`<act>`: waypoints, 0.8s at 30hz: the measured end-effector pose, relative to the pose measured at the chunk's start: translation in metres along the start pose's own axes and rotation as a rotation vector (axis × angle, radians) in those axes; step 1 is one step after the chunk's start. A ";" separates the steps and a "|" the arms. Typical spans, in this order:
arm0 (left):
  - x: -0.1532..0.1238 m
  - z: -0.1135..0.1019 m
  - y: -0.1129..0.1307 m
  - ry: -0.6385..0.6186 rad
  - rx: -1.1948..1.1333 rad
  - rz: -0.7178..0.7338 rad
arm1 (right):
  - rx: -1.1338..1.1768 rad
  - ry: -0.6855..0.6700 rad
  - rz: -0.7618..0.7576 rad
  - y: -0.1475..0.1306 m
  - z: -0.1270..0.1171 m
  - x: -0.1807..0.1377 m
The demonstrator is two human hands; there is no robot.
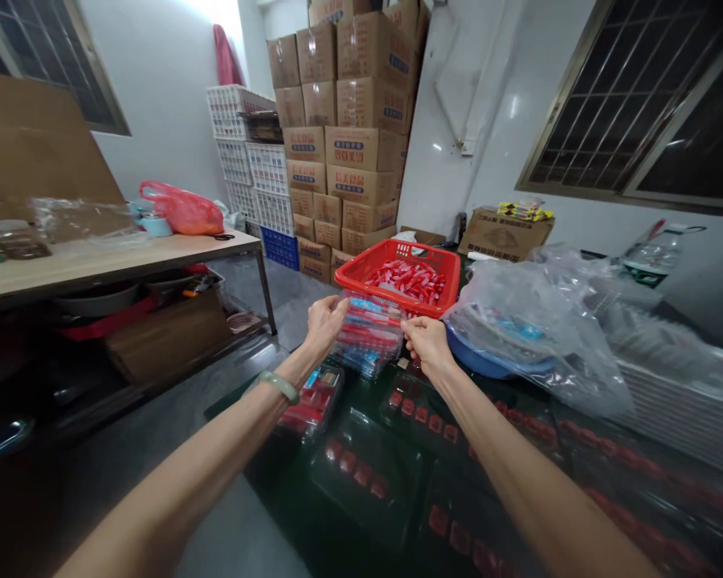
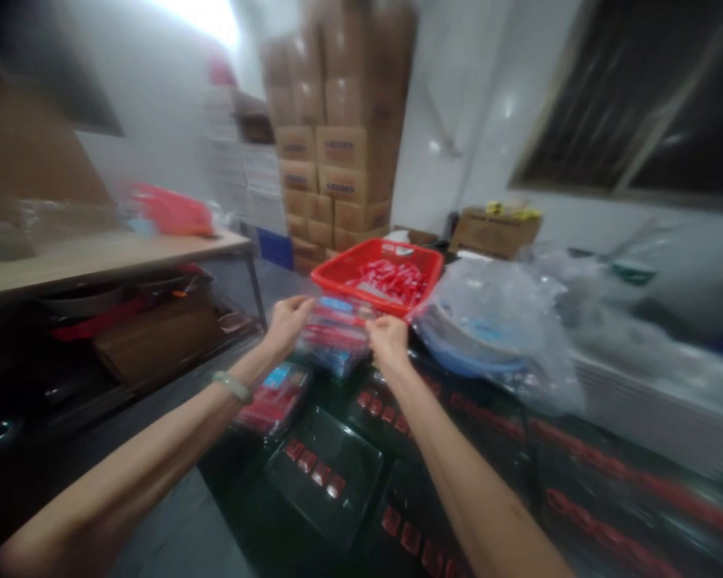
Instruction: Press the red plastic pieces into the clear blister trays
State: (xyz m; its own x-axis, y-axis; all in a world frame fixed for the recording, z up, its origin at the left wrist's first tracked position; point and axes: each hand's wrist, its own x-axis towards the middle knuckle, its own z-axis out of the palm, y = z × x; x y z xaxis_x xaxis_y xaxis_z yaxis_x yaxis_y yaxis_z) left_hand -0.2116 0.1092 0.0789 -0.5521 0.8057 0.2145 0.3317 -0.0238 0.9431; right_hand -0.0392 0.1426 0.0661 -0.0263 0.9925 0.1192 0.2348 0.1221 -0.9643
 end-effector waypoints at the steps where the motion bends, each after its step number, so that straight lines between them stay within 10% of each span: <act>1: -0.001 0.001 0.002 0.025 -0.029 0.020 | 0.016 -0.017 -0.021 0.000 0.000 -0.003; 10: 0.011 0.020 0.005 0.032 -0.142 -0.087 | 0.000 -0.051 -0.327 0.000 0.009 -0.008; 16: 0.022 0.017 0.010 -0.114 -0.097 -0.201 | -0.639 0.144 -0.768 0.020 -0.003 -0.042; 24: 0.017 0.026 0.017 -0.300 0.055 -0.204 | -0.619 0.350 -0.586 0.062 0.010 -0.036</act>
State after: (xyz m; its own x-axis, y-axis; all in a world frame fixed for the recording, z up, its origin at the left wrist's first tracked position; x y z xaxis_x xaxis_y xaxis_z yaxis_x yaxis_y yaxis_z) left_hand -0.1955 0.1379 0.0925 -0.3645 0.9287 -0.0688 0.2829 0.1808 0.9419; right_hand -0.0337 0.1144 0.0000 -0.0334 0.7027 0.7107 0.7576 0.4816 -0.4406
